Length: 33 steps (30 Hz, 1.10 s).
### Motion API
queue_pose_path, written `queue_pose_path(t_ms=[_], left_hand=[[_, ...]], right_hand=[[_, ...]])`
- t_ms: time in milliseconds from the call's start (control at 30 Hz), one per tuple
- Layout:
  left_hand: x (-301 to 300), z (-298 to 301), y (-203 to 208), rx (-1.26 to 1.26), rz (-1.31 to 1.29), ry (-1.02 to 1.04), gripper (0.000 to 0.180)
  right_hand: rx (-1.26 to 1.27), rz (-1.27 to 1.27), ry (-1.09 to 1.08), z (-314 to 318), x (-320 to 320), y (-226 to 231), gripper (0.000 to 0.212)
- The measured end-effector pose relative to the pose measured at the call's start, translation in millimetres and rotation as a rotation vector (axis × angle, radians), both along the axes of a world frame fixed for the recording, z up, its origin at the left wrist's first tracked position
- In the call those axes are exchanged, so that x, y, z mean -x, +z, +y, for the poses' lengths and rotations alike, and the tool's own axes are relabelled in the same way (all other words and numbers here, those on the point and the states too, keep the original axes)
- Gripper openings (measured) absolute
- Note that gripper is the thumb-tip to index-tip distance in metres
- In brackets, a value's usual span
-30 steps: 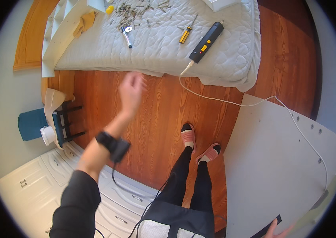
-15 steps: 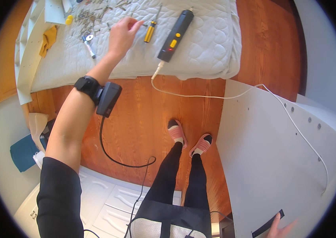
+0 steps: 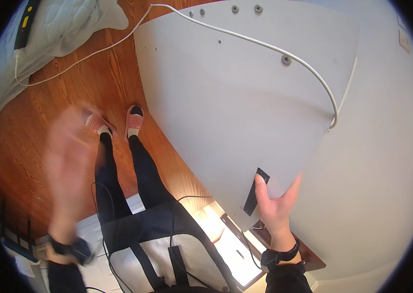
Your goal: The person assembles a white furniture panel by driving screws with a cordless electric screwdriver and a manual screwdriver. They measure and mark locations using a ruler and marker, then continue fastening screws into the panel. The work is performed on a wooden floor next to a bed with scattered tools and parts.
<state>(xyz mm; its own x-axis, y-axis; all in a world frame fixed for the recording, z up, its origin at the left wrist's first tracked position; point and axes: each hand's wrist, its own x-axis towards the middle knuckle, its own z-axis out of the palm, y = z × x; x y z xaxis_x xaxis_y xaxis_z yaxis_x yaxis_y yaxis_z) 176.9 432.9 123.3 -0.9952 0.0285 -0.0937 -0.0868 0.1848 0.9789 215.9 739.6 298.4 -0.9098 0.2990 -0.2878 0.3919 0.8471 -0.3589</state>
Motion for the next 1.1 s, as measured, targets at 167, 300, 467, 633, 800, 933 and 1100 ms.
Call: queue_pose_path(t_ms=[167,300,467,633,800,933,1100], left_hand=[[-77.6,114.8,67.6,-0.335,-0.196,-0.216,0.032],[-66.4,120.5,74.7,-0.407,-0.226,-0.212,0.042],[-71.6,124.4,71.7,-0.377,-0.174,-0.181,0.043],[-78.0,126.4,71.0,-0.381,-0.158,-0.195,0.043],[-88.2,137.1,68.8,-0.360,-0.079,-0.152,0.045],[-99.4,145.2,69.6,-0.347,-0.055,-0.171,0.047],[-92.5,147.7,72.9,-0.394,-0.088,-0.079,0.048]], right_hand=[[-0.017,-0.012,0.023,-11.6,3.8,1.6,0.055],[0.047,0.000,-0.066,-21.3,4.3,3.0,0.057],[-0.017,0.002,0.033,-24.6,7.2,4.3,0.059],[-0.011,-0.002,0.016,-22.9,1.4,4.6,0.058],[-0.048,0.009,0.051,-17.5,-3.9,4.6,0.054],[-0.038,0.005,0.050,-17.3,0.0,4.4,0.054],[-0.039,0.023,0.060,-18.3,5.0,2.4,0.052]])
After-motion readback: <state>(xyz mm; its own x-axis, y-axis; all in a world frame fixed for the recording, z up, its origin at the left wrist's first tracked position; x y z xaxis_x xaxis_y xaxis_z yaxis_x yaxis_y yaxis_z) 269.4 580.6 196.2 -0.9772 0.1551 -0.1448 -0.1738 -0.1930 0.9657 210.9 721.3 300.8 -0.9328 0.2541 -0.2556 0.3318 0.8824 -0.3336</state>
